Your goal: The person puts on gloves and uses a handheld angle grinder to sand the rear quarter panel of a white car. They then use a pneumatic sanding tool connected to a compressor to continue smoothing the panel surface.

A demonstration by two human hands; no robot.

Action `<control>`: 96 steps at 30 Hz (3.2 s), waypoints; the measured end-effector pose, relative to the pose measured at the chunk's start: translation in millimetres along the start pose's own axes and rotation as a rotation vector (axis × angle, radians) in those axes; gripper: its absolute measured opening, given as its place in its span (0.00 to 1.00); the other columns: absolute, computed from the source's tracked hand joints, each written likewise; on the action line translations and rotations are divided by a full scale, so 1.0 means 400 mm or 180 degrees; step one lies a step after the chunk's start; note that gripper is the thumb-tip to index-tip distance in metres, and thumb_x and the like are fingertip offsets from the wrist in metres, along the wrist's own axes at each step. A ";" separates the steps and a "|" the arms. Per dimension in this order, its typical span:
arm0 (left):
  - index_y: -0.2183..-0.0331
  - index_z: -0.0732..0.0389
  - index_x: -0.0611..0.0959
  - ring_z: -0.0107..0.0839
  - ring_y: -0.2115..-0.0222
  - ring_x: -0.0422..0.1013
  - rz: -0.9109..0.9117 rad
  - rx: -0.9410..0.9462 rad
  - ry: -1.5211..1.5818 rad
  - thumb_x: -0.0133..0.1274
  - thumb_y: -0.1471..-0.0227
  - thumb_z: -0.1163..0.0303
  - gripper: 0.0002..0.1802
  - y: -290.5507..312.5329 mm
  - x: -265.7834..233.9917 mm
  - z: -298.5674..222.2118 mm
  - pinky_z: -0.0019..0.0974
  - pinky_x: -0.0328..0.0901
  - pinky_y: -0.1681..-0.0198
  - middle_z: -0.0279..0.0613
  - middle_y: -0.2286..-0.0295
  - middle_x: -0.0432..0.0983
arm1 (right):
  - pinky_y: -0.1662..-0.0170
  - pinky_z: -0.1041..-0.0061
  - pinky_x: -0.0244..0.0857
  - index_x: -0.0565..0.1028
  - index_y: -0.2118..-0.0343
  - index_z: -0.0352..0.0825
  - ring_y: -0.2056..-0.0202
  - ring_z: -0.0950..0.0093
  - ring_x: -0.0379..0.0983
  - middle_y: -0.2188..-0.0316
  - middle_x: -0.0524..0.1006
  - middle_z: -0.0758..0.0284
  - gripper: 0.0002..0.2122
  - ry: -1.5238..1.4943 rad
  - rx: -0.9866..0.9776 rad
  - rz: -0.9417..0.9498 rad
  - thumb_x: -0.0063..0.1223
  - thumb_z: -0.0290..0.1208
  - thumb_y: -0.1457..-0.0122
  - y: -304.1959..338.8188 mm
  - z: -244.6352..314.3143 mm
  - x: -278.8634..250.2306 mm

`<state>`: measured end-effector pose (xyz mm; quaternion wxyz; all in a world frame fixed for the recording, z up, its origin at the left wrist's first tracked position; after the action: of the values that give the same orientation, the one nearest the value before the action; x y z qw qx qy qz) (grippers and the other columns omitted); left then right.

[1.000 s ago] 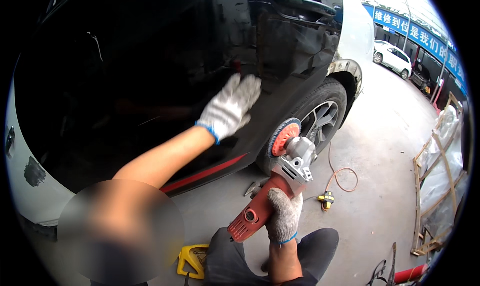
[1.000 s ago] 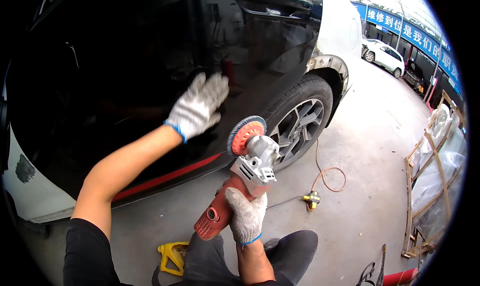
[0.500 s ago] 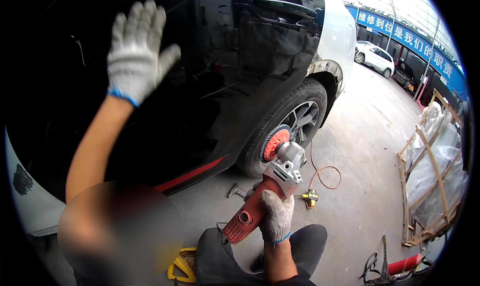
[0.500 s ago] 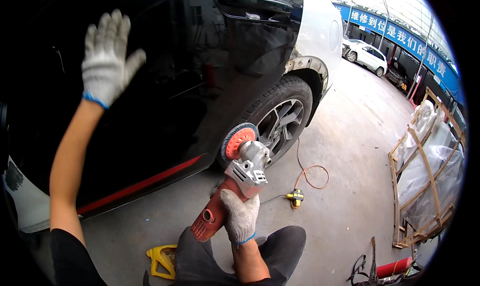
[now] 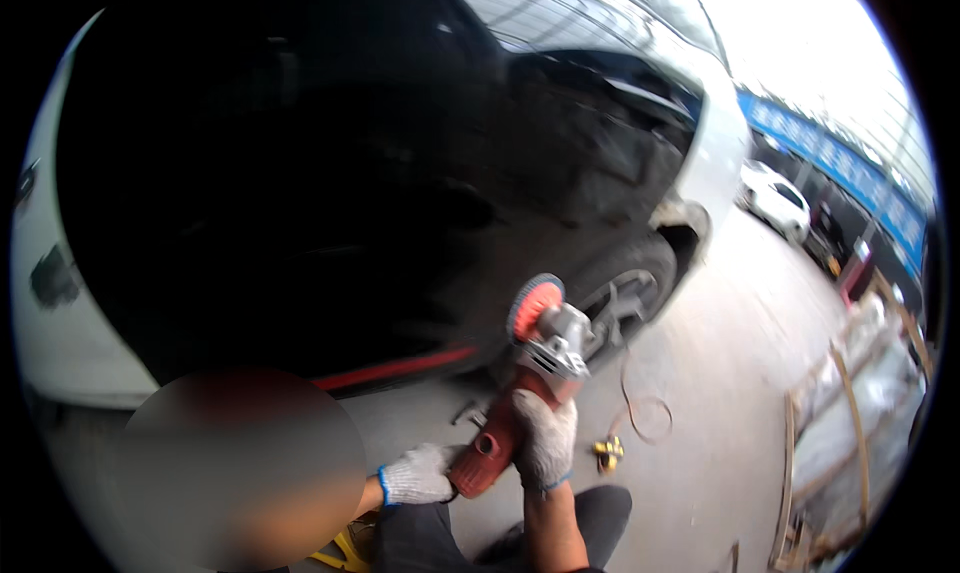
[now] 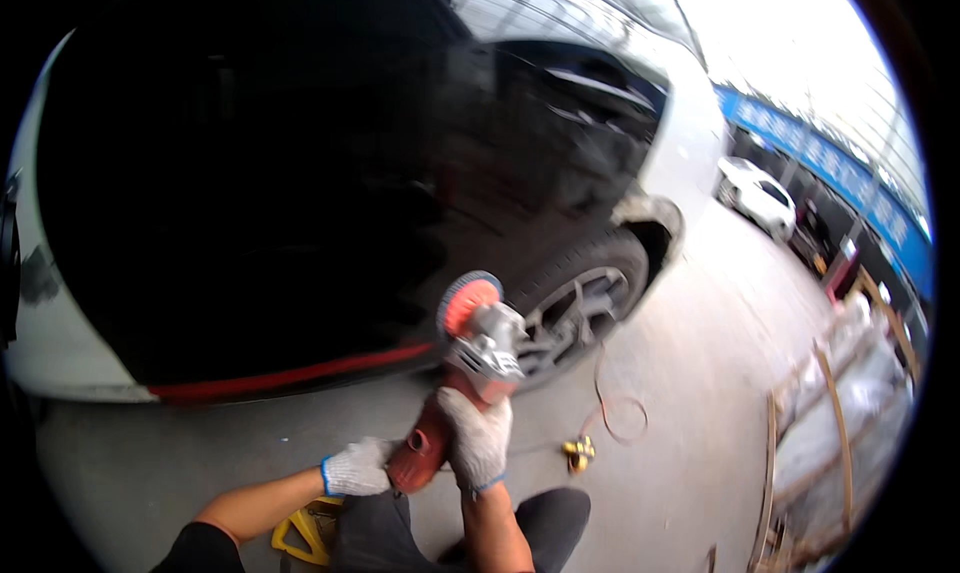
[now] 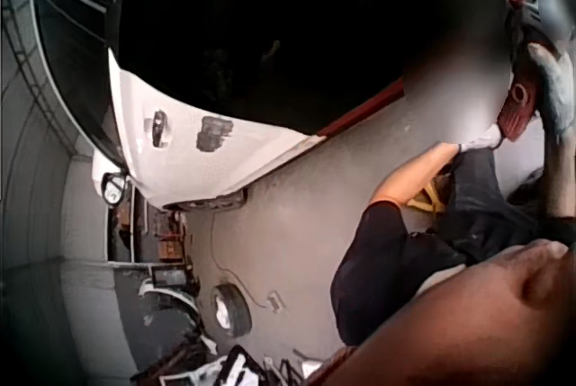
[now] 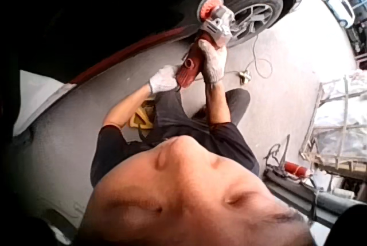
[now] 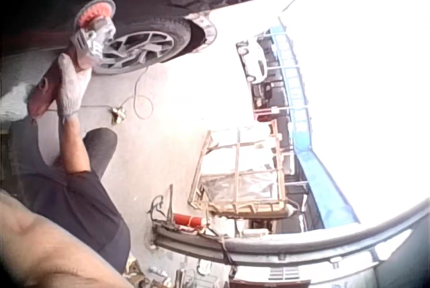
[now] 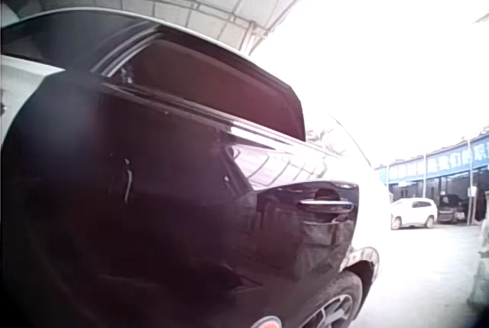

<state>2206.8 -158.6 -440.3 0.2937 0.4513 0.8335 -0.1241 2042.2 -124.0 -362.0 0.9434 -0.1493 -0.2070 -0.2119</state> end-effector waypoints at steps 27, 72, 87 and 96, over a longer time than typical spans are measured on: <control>0.39 0.68 0.62 0.49 0.34 0.45 -0.3868 0.0752 -0.4793 0.45 0.49 0.35 0.51 0.118 -0.706 -0.351 0.51 0.33 0.32 0.55 0.37 0.52 | 0.52 0.74 0.66 0.70 0.48 0.28 0.57 0.73 0.72 0.58 0.76 0.63 0.24 0.1962 -0.1561 -0.0085 0.58 0.28 0.50 -0.032 0.259 0.092; 0.47 0.66 0.64 0.36 0.61 0.77 -0.2439 0.0676 0.0450 0.69 0.69 0.52 0.51 -0.115 -0.322 -0.220 0.37 0.71 0.55 0.50 0.62 0.78 | 0.58 0.63 0.70 0.69 0.56 0.28 0.62 0.52 0.77 0.67 0.79 0.49 0.30 0.3533 -0.2355 0.0372 0.67 0.45 0.57 -0.059 0.303 0.529; 0.50 0.63 0.72 0.39 0.58 0.74 -0.2344 0.0537 0.0944 0.70 0.72 0.57 0.45 0.150 -0.360 -0.210 0.38 0.69 0.51 0.48 0.59 0.76 | 0.57 0.73 0.70 0.70 0.55 0.28 0.62 0.73 0.74 0.63 0.77 0.61 0.24 0.1160 -0.0983 0.1653 0.67 0.35 0.52 -0.058 0.246 0.511; 0.54 0.65 0.75 0.40 0.62 0.75 -0.1813 0.0359 0.1237 0.69 0.71 0.56 0.41 0.237 -0.433 -0.194 0.38 0.69 0.55 0.49 0.62 0.77 | 0.58 0.72 0.69 0.70 0.54 0.29 0.63 0.74 0.73 0.62 0.76 0.63 0.21 0.0684 -0.0870 0.1447 0.64 0.32 0.49 -0.037 0.191 0.567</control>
<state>2328.6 -186.4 -268.7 0.0577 0.2314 0.9581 -0.1586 2197.4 -185.2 -189.5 0.9543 -0.2944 -0.0366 -0.0356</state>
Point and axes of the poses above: each hand's wrist, its own y-axis away from the middle knuckle, its own x-axis out of the palm, z = x × y, the point moved 2 cm from there along -y, towards the middle knuckle
